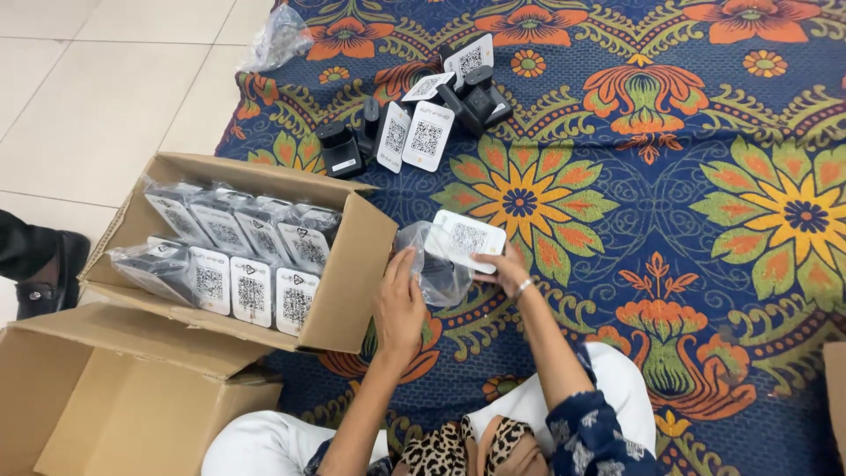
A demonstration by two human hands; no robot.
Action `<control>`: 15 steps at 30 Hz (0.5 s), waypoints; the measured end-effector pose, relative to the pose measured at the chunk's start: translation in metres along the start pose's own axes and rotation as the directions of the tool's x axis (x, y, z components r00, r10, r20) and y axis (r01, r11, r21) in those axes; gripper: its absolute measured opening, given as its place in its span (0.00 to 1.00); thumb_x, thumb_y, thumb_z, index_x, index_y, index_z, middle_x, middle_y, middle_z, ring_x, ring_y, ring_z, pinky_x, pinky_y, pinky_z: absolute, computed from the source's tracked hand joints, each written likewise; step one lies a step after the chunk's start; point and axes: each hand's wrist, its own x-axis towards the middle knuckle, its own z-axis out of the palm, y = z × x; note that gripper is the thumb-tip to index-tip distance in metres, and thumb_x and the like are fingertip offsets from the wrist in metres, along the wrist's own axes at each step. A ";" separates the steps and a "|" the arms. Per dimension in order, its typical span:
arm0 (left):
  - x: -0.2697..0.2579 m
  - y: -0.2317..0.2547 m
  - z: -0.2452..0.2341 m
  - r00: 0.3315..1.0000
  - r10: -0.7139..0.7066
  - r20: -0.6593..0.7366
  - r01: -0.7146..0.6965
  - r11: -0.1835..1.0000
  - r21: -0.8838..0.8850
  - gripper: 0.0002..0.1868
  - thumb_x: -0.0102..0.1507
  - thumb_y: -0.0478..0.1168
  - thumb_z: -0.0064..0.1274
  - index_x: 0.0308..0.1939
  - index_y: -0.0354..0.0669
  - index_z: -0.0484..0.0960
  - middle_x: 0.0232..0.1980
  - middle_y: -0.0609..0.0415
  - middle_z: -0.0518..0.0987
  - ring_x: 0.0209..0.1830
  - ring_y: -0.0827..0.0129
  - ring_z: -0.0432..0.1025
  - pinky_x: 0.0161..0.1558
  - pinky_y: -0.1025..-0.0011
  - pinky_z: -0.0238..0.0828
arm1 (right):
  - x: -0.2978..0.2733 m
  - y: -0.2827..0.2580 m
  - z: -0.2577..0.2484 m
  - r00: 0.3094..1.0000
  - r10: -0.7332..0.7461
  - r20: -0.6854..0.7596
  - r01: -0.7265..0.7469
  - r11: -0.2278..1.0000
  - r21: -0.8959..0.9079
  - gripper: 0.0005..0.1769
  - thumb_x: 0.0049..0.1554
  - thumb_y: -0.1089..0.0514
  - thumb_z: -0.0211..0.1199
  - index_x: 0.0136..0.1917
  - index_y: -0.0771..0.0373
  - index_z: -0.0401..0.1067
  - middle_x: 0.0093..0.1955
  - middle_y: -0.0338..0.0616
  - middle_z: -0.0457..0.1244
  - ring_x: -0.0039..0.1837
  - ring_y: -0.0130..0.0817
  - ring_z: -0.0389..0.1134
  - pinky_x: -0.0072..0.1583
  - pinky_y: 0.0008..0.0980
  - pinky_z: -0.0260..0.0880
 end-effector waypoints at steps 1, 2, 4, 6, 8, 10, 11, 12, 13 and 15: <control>-0.003 0.002 -0.002 1.000 -0.001 0.001 0.001 1.000 -0.004 0.23 0.65 0.30 0.46 0.65 0.37 0.75 0.68 0.45 0.74 0.64 0.47 0.71 0.61 0.56 0.67 | -0.012 0.012 -0.009 1.000 0.000 -0.003 0.000 1.000 -0.002 0.37 0.48 0.68 0.69 0.68 0.63 0.56 0.63 0.52 0.65 0.58 0.43 0.72 0.52 0.49 0.77; -0.007 0.003 -0.004 1.000 0.014 0.003 -0.014 1.000 -0.006 0.24 0.64 0.28 0.46 0.65 0.37 0.74 0.68 0.45 0.74 0.65 0.47 0.70 0.62 0.56 0.67 | -0.025 0.024 -0.019 0.999 -0.026 0.024 0.024 0.998 0.059 0.30 0.53 0.62 0.67 0.66 0.68 0.61 0.62 0.53 0.67 0.58 0.43 0.73 0.53 0.46 0.78; -0.013 0.006 -0.012 1.000 0.026 0.011 -0.026 1.000 -0.005 0.25 0.63 0.27 0.45 0.66 0.37 0.73 0.69 0.45 0.73 0.65 0.46 0.69 0.63 0.56 0.66 | -0.055 0.044 -0.030 0.998 -0.048 0.048 0.041 0.991 0.125 0.26 0.58 0.57 0.65 0.65 0.74 0.66 0.61 0.54 0.68 0.59 0.44 0.73 0.54 0.43 0.79; -0.017 0.008 -0.019 0.998 0.065 0.008 -0.065 0.998 -0.008 0.27 0.63 0.26 0.45 0.67 0.38 0.72 0.70 0.46 0.73 0.66 0.46 0.69 0.63 0.56 0.66 | -0.088 0.054 -0.039 0.997 -0.017 -0.081 0.036 0.972 0.231 0.25 0.62 0.50 0.57 0.61 0.76 0.69 0.55 0.58 0.71 0.52 0.54 0.73 0.51 0.44 0.78; -0.019 0.014 -0.031 0.997 0.081 0.017 -0.081 0.997 -0.017 0.28 0.62 0.26 0.45 0.68 0.38 0.71 0.71 0.46 0.72 0.66 0.46 0.69 0.62 0.56 0.67 | -0.142 0.040 -0.034 0.989 -0.073 -0.126 0.101 0.968 0.231 0.24 0.63 0.51 0.57 0.62 0.74 0.69 0.55 0.54 0.71 0.53 0.46 0.73 0.50 0.39 0.78; -0.020 0.017 -0.039 0.995 0.102 0.019 -0.101 0.994 -0.032 0.29 0.62 0.25 0.44 0.68 0.39 0.71 0.71 0.45 0.72 0.66 0.46 0.69 0.62 0.56 0.67 | -0.188 0.026 -0.034 0.976 -0.135 -0.171 0.173 0.959 0.224 0.23 0.63 0.51 0.57 0.63 0.73 0.69 0.55 0.49 0.70 0.53 0.38 0.73 0.50 0.35 0.77; -0.021 0.016 -0.042 0.991 0.133 0.025 -0.132 0.990 -0.045 0.30 0.62 0.24 0.44 0.69 0.39 0.71 0.71 0.45 0.71 0.66 0.45 0.69 0.62 0.56 0.68 | -0.206 0.021 -0.034 0.970 -0.187 -0.155 0.228 0.920 0.318 0.22 0.64 0.51 0.56 0.62 0.71 0.70 0.53 0.49 0.70 0.48 0.36 0.72 0.45 0.31 0.72; -0.021 0.015 -0.045 0.986 0.164 0.030 -0.162 0.985 -0.059 0.31 0.61 0.24 0.43 0.70 0.39 0.70 0.71 0.45 0.71 0.66 0.45 0.69 0.61 0.55 0.68 | -0.224 0.015 -0.035 0.960 -0.240 -0.143 0.278 0.869 0.410 0.21 0.64 0.51 0.55 0.62 0.70 0.70 0.51 0.48 0.70 0.42 0.34 0.72 0.40 0.27 0.67; -0.022 0.018 -0.050 0.986 0.165 0.028 -0.163 0.985 -0.059 0.31 0.61 0.24 0.43 0.70 0.39 0.70 0.71 0.45 0.71 0.66 0.45 0.69 0.61 0.55 0.68 | -0.224 0.022 -0.047 0.960 -0.242 -0.142 0.279 0.869 0.409 0.21 0.64 0.51 0.55 0.62 0.70 0.70 0.51 0.48 0.70 0.42 0.34 0.72 0.40 0.27 0.67; -0.024 0.024 -0.060 0.977 0.201 0.069 -0.195 0.978 -0.076 0.32 0.60 0.23 0.42 0.70 0.41 0.70 0.72 0.47 0.70 0.64 0.45 0.71 0.60 0.55 0.70 | -0.221 0.036 -0.073 0.893 -0.438 -0.109 0.415 0.704 0.576 0.17 0.74 0.52 0.56 0.59 0.70 0.70 0.49 0.42 0.68 0.36 0.23 0.59 0.37 0.24 0.58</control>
